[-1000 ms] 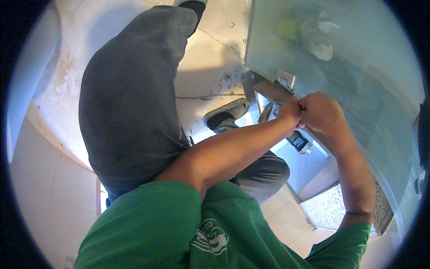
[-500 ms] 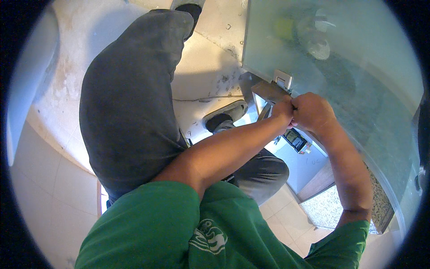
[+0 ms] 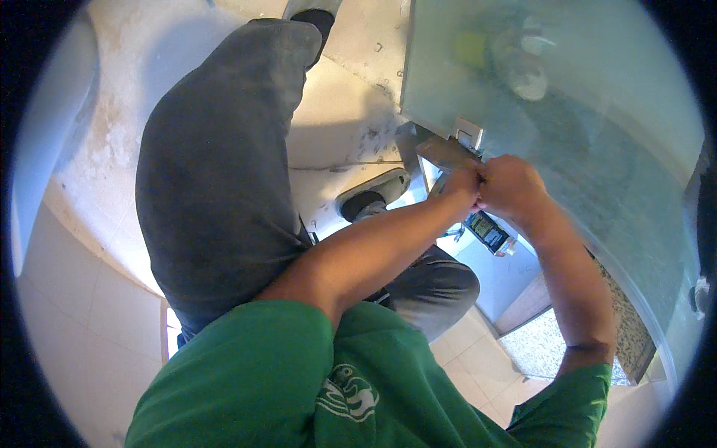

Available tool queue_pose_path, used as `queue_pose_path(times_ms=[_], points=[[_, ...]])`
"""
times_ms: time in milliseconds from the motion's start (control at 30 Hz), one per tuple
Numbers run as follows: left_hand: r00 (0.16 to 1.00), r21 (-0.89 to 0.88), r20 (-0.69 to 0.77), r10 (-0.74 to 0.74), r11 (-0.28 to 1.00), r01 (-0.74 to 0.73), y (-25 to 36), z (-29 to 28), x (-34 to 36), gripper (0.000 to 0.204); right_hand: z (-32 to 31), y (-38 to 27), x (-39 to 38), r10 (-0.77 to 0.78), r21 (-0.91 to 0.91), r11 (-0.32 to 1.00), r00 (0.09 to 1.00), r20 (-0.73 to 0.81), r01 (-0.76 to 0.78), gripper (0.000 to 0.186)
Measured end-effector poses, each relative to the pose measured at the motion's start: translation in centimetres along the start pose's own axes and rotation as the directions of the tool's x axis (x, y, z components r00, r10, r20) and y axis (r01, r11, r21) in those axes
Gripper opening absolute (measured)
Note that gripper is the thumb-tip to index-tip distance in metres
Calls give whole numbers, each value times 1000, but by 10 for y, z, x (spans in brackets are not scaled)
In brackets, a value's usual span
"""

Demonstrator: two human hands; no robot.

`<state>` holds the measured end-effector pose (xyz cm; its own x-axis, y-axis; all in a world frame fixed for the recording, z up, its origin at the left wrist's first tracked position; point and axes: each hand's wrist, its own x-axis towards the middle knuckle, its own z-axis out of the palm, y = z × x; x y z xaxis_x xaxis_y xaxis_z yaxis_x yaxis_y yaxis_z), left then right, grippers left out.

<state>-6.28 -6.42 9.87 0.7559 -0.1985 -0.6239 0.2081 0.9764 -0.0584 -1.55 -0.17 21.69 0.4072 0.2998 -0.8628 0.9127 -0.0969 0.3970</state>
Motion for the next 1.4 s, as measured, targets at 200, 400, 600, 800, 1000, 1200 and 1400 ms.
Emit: queue_pose_path(times_ms=[200, 400, 600, 800, 1000, 1200, 1400], points=[[999, -155, 44, 7, 988, -1, 2, -3, 5, 35, -31, -7, -6, 25, -1, 1000, 995, 94, -25, 26], [999, -20, -6, 50, 999, -50, 2, 2, 4, 38, -20, 3, -2, -17, -24, 1000, 999, 30, 17, 22], [991, 85, 28, 130, 988, -132, 12, 1, -15, 37, -24, -3, -1, 4, -59, 998, 996, 85, 2, 22], [1000, -61, -20, -18, 998, 17, 15, 3, -13, 31, -23, -5, -5, -11, -50, 999, 997, 77, 15, 26], [1000, -91, -7, 2, 996, -3, 1, -9, 10, 30, -20, -11, 5, 19, -45, 999, 996, 89, -16, 28], [996, 111, -43, 79, 991, -74, -2, -27, 11, 27, 8, -17, 8, 83, 38, 996, 995, 59, -85, 26], [999, 72, 11, 51, 996, -51, 4, -23, 5, 20, -5, -14, 7, 39, -14, 999, 997, 68, -38, 31]])
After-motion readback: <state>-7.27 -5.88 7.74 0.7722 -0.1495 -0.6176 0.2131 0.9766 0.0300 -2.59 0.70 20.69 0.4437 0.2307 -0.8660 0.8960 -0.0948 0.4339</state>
